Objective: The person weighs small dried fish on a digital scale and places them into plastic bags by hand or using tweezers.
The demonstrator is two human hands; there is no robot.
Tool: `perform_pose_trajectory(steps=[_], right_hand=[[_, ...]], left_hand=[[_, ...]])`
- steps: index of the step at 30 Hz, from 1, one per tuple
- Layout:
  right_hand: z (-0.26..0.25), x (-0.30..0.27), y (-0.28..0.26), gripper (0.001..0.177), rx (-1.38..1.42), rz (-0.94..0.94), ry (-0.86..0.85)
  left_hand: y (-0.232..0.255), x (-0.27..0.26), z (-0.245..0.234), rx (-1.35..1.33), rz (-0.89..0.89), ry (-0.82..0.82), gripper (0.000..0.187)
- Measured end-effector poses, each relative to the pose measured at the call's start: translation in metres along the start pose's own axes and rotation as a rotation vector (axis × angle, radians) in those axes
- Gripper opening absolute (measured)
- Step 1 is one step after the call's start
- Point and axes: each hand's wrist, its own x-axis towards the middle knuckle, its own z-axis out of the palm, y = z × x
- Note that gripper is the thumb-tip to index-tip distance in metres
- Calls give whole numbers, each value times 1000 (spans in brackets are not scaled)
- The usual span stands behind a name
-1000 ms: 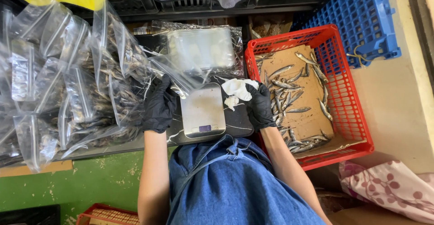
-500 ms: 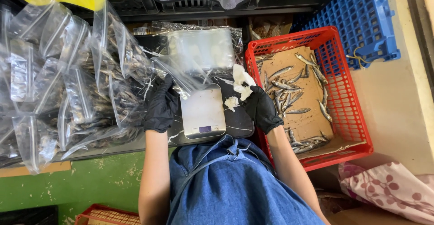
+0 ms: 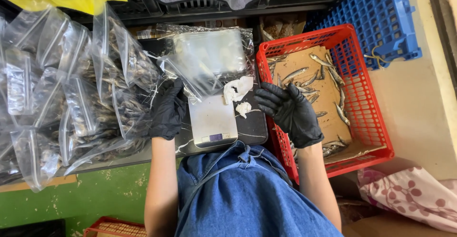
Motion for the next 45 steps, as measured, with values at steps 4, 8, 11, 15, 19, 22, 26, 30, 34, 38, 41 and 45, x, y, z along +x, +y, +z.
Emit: perform_pose_trajectory(steps=[4, 8, 11, 15, 19, 22, 26, 30, 34, 38, 41, 45], right_hand=[[13, -7, -7, 69, 134, 2, -125], [27, -11, -13, 64, 139, -1, -207], [37, -4, -13, 42, -78, -232, 32], [-41, 51, 13, 11, -654, -632, 496], [-26, 49, 22, 21, -896, -449, 322], [-9, 47, 19, 27, -851, -439, 169], [13, 45, 14, 14, -833, -451, 233], [49, 45, 19, 48, -819, -370, -52], [60, 39, 8, 42, -884, -315, -28], [42, 38, 2, 33, -774, -249, 7], [11, 59, 14, 26, -912, -388, 92], [-1, 71, 24, 19, -1293, -718, 354]], left_hand=[[-1, -3, 8, -35, -1, -18, 24], [0, -7, 17, -86, 3, -39, 24], [1, -9, 20, -120, 7, -51, 23], [1, -11, 19, -57, 33, -18, 30], [0, -4, 20, -142, 3, -35, 28], [1, -11, 24, -139, 38, -46, 26], [-27, -1, 38, 118, 223, -132, 30], [-59, -29, 81, 249, 299, -409, 33], [-83, -9, 94, 235, 310, -557, 30], [-77, -19, 102, 363, 332, -659, 25], [-72, -30, 109, 598, 510, -649, 18], [-107, -32, 110, 1174, 966, -308, 7]])
